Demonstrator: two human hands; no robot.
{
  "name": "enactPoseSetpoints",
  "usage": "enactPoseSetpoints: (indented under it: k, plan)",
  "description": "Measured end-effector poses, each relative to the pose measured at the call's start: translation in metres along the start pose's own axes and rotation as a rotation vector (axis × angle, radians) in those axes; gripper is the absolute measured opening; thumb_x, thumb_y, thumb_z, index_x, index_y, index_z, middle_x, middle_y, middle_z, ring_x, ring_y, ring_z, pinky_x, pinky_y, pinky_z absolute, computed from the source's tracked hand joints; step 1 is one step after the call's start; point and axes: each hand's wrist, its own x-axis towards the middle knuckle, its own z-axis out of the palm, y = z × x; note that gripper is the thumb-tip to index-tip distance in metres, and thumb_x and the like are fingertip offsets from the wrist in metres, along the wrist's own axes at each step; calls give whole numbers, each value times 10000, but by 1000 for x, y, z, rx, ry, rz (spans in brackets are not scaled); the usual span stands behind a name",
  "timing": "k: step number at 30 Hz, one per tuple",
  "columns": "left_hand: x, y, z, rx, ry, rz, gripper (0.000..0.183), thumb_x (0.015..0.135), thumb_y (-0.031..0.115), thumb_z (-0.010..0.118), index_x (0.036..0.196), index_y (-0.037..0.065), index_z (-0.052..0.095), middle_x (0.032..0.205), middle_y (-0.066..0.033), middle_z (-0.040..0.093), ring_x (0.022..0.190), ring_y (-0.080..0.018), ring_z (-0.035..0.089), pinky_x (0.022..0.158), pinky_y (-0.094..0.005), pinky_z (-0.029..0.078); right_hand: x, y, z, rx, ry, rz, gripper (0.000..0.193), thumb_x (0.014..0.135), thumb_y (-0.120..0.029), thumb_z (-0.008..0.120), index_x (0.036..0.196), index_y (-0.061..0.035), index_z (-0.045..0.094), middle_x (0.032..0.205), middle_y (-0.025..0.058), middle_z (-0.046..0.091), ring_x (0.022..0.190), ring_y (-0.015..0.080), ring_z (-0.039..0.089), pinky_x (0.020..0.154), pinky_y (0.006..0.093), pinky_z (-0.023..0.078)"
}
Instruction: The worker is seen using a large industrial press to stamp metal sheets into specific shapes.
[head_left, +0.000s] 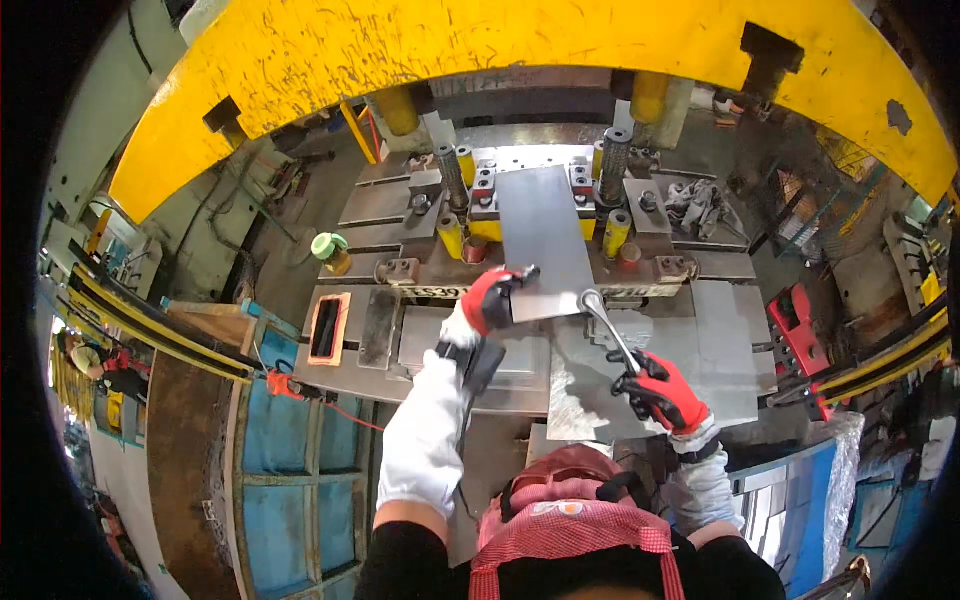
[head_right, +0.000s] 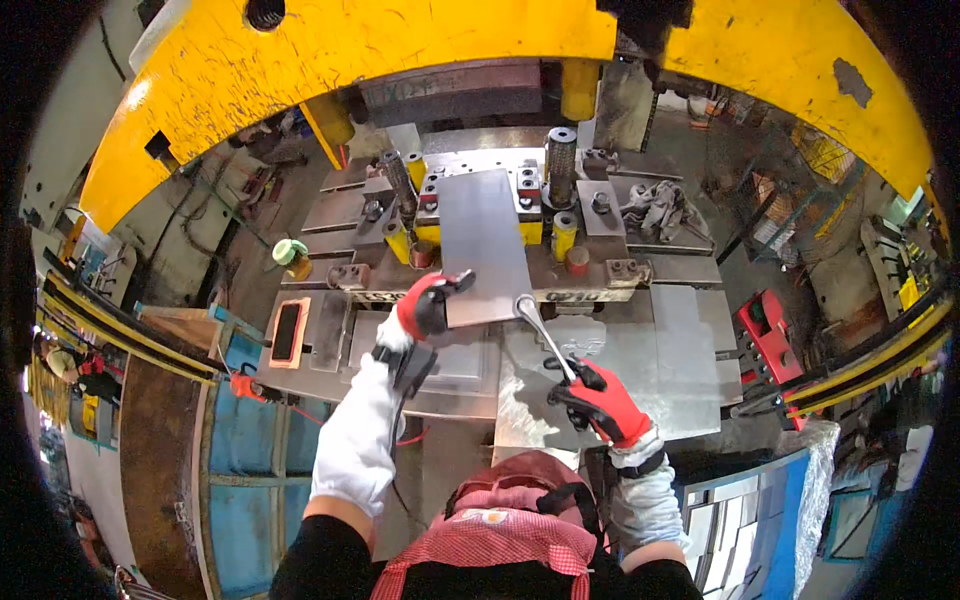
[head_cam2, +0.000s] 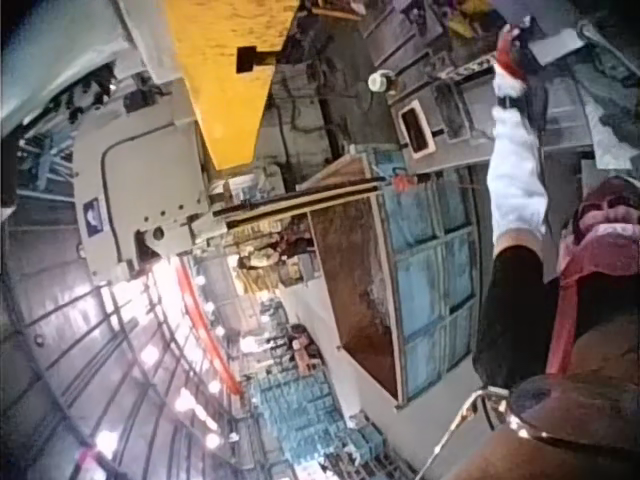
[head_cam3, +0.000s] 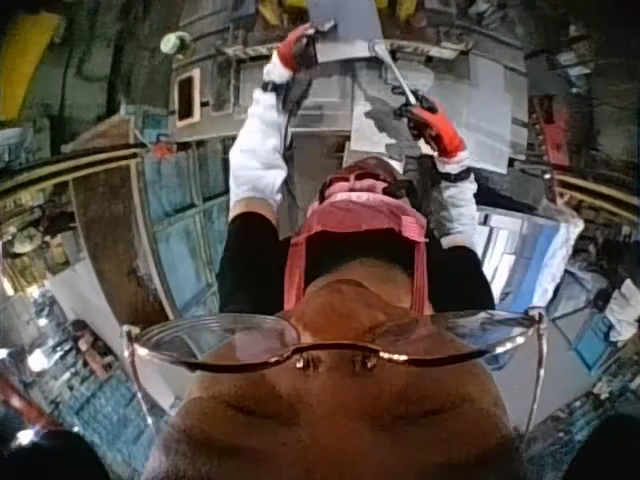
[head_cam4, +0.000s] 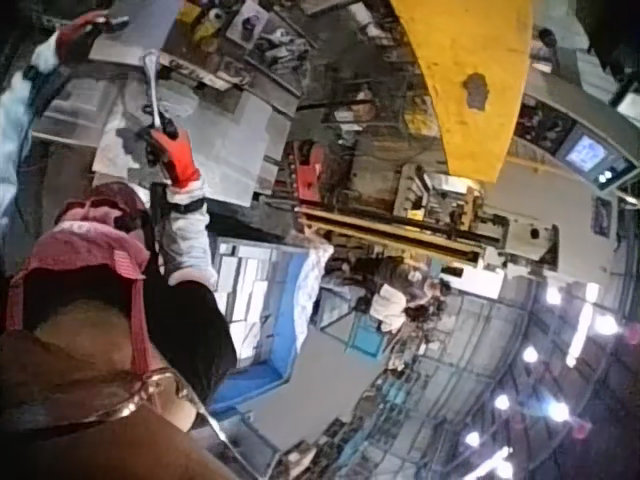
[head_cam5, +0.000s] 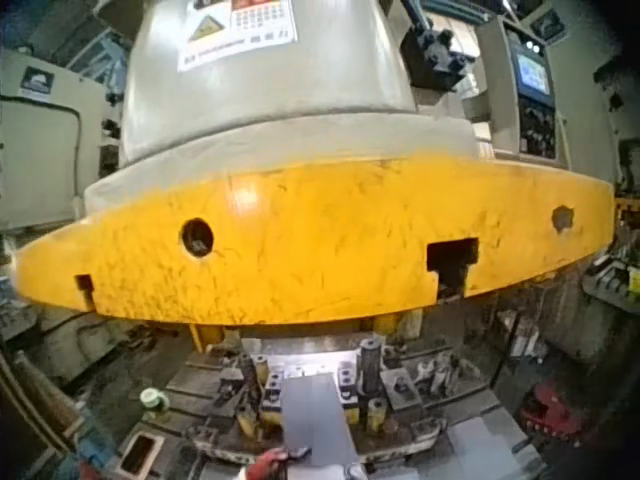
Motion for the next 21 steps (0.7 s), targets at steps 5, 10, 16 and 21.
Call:
enactPoseSetpoints:
  k: [5,10,16,21]
  plan:
    - [36,-59,-1,-347,-211,-198,406,658,108,696,1024,-1,558,972,-138,597,929,-275,577,826,-326,451,36,-12,6,-106,-59,-204,346,855,-162,555,1177,-45,507,708,18,569,488,64,464,445,213,374]
    - [18,-38,-13,-349,-10,-339,604,713,238,714,1210,-4,473,1068,-117,582,907,-255,600,841,-342,480,46,-15,20,-143,-138,-156,207,851,-184,572,1010,-56,539,634,-29,478,499,52,450,450,210,350]
    - [14,25,20,-1394,402,-948,287,907,250,505,1099,37,519,925,-110,619,774,-241,636,644,-342,561,50,-9,19,-56,-60,-109,155,849,-184,578,935,-68,521,632,-35,446,504,52,431,455,213,329]
    - [24,32,20,-1467,595,-994,222,923,159,412,1093,39,490,1053,-149,551,892,-401,597,734,-419,560,55,-1,19,-66,-60,-144,136,855,-184,569,909,-68,527,640,-27,454,525,54,452,457,209,349]
